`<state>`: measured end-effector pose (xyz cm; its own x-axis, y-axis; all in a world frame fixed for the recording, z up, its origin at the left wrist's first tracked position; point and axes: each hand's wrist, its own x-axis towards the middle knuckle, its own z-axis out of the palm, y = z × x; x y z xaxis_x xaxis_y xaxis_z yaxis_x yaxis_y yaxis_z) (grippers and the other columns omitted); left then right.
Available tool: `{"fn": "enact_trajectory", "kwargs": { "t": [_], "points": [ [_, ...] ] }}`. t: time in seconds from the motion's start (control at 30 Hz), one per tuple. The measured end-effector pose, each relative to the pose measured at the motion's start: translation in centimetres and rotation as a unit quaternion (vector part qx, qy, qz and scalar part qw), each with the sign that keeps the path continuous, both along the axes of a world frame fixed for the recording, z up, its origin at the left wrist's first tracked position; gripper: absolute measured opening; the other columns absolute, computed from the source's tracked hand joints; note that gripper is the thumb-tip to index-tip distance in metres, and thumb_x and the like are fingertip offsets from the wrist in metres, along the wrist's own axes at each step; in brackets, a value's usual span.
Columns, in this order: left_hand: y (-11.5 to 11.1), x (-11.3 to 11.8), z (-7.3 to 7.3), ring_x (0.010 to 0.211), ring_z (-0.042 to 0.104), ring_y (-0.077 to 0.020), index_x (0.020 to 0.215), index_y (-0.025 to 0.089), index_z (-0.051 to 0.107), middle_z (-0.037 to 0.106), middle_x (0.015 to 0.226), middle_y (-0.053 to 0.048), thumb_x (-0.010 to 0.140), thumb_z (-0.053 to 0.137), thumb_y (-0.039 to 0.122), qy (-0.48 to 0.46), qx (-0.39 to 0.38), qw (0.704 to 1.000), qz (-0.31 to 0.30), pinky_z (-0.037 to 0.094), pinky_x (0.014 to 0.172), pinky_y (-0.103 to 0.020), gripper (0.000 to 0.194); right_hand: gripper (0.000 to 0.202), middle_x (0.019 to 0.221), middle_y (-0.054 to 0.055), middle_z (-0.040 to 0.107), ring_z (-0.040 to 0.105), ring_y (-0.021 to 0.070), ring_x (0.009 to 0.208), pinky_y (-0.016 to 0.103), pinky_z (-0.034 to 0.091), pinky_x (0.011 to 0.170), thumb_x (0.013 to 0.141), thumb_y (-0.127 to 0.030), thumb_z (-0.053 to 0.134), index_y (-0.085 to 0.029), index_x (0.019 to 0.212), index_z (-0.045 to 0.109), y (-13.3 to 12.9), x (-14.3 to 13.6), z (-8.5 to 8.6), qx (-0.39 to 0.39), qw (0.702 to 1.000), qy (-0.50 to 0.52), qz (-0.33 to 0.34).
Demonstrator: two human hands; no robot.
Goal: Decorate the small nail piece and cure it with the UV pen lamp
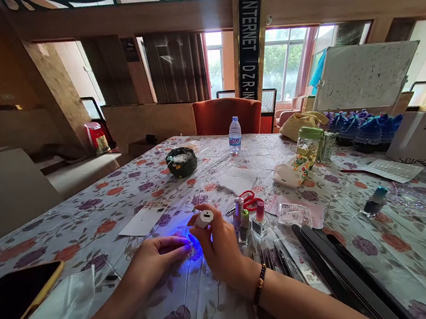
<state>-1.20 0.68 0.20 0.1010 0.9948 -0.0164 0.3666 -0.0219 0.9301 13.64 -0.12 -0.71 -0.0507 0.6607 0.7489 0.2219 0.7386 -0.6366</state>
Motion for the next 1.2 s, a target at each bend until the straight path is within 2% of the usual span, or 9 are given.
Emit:
{"fn": "enact_trajectory", "kwargs": {
  "t": [0.2,0.33,0.47,0.6,0.73,0.9,1.03,1.2],
  "points": [
    [0.2,-0.1,-0.5,0.053,0.058,-0.0141,0.078,0.014,0.068,0.067,0.066,-0.005,0.057,0.063,0.033,-0.031,-0.016,0.999,-0.006,0.043,0.05,-0.023,0.029,0.017,0.081,0.003,0.057,0.054,0.0192,0.075,0.034,0.043,0.071,0.087,-0.021,0.039,-0.022,0.104,0.037,0.0,0.0,-0.1,-0.002,1.0,0.009,0.003],
    [0.3,-0.1,-0.9,0.049,0.055,-0.0126,0.075,0.014,0.068,0.065,0.061,-0.004,0.053,0.066,0.035,-0.052,-0.038,0.998,0.001,0.042,0.046,-0.021,0.03,0.02,0.089,0.005,0.057,0.054,0.0189,0.078,0.035,0.043,0.072,0.087,-0.021,0.038,-0.022,0.107,0.034,-0.1,0.0,-0.1,0.019,1.0,0.006,0.0],
    [0.4,-0.1,-0.9,0.053,0.056,-0.0128,0.076,0.015,0.067,0.064,0.061,-0.004,0.05,0.069,0.033,-0.071,-0.05,0.996,0.001,0.042,0.048,-0.021,0.032,0.018,0.083,0.004,0.057,0.055,0.0188,0.075,0.036,0.044,0.071,0.087,-0.021,0.039,-0.022,0.105,0.036,-0.1,0.0,0.0,-0.004,1.0,0.005,0.001],
    [0.4,-0.2,-0.9,0.055,0.057,-0.0135,0.074,0.014,0.065,0.065,0.064,-0.005,0.053,0.067,0.034,-0.067,-0.055,0.996,-0.001,0.042,0.049,-0.021,0.029,0.019,0.09,0.004,0.056,0.054,0.019,0.078,0.035,0.044,0.07,0.087,-0.02,0.038,-0.023,0.105,0.033,-0.2,0.0,0.1,0.001,1.0,0.014,0.015],
    [0.4,-0.2,-1.0,0.053,0.055,-0.0128,0.075,0.013,0.065,0.063,0.063,-0.004,0.053,0.067,0.034,-0.067,-0.052,0.996,-0.003,0.041,0.046,-0.021,0.03,0.012,0.085,0.004,0.056,0.054,0.0185,0.073,0.033,0.044,0.067,0.086,-0.021,0.04,-0.022,0.098,0.036,-0.3,0.0,0.0,-0.021,1.0,0.014,0.013],
    [0.3,-0.1,-0.9,0.05,0.054,-0.012,0.073,0.013,0.064,0.063,0.062,-0.004,0.054,0.066,0.036,-0.065,-0.048,0.997,-0.011,0.041,0.045,-0.021,0.029,0.017,0.092,0.005,0.055,0.054,0.0187,0.078,0.034,0.044,0.07,0.087,-0.022,0.038,-0.023,0.103,0.032,-0.3,0.0,0.0,-0.026,0.998,0.036,0.047],
    [0.4,-0.1,-0.8,0.053,0.056,-0.0127,0.071,0.013,0.065,0.064,0.063,-0.005,0.051,0.068,0.035,-0.073,-0.051,0.996,-0.009,0.043,0.05,-0.021,0.029,0.01,0.083,0.004,0.055,0.053,0.0198,0.075,0.035,0.043,0.07,0.086,-0.025,0.04,-0.022,0.096,0.038,-0.3,0.1,0.0,-0.035,0.999,0.029,0.026],
    [0.5,-0.1,-1.0,0.053,0.056,-0.0127,0.072,0.014,0.064,0.064,0.066,-0.005,0.052,0.067,0.034,-0.069,-0.053,0.996,-0.014,0.043,0.049,-0.022,0.028,0.012,0.086,0.004,0.056,0.053,0.0202,0.075,0.036,0.042,0.071,0.087,-0.026,0.039,-0.024,0.099,0.037,-0.4,0.0,0.1,-0.031,0.998,0.042,0.031]
  ]
}}
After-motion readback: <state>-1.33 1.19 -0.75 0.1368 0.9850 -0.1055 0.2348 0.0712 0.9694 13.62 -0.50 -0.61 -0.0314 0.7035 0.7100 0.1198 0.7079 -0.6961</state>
